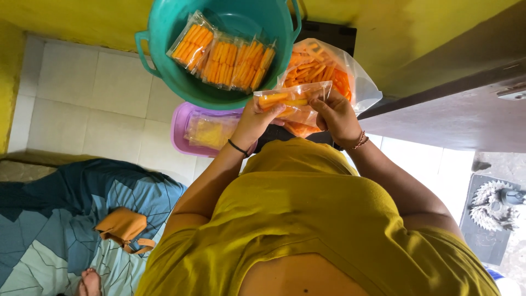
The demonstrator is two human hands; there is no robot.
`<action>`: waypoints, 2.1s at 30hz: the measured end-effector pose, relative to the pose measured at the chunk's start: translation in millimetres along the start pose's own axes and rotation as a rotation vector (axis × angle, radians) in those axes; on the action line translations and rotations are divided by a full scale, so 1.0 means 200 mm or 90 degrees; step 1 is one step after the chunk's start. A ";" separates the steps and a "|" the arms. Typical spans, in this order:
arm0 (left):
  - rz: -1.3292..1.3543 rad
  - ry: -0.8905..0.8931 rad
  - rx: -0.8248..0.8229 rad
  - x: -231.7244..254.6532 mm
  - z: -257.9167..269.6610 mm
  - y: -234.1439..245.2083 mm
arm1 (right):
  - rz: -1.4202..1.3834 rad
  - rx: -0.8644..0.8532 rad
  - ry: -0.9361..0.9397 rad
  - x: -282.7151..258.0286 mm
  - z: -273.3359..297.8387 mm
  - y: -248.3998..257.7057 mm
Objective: Packing orange snack sticks into small individual plastic bags from a larger container.
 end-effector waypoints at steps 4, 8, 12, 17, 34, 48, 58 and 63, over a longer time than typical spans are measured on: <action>0.020 -0.004 0.001 -0.04 -0.02 0.04 | -0.027 -0.019 -0.009 -0.05 0.00 -0.04; 0.032 0.024 0.018 -0.07 -0.03 0.09 | -0.020 -0.085 -0.037 -0.10 0.00 -0.08; 0.050 0.069 0.033 0.08 0.05 0.02 | -0.026 -0.133 -0.041 -0.05 0.01 -0.09; 0.068 0.081 0.053 0.12 0.02 -0.02 | -0.051 -0.105 -0.008 0.00 -0.03 -0.07; 0.040 0.088 0.095 0.14 0.00 0.02 | -0.017 -0.135 -0.037 -0.17 -0.04 -0.09; 0.054 0.141 0.089 0.01 -0.03 0.04 | 0.095 -0.363 -0.194 -0.22 -0.05 -0.24; 0.072 0.093 0.136 0.24 0.04 0.11 | 0.116 -0.207 -0.029 -0.47 -0.31 0.06; 0.159 0.104 0.140 0.21 0.04 0.32 | 0.425 -0.155 0.158 -0.51 -0.46 0.15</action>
Point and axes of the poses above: each hand's wrist, its own z-axis away from the middle knuckle, its own y-axis out of the back of the hand, x = y × z, the point moved 9 cm from there along -z, towards the middle knuckle, and after that the axes turned 8 degrees about y, right-handed, at the moved point
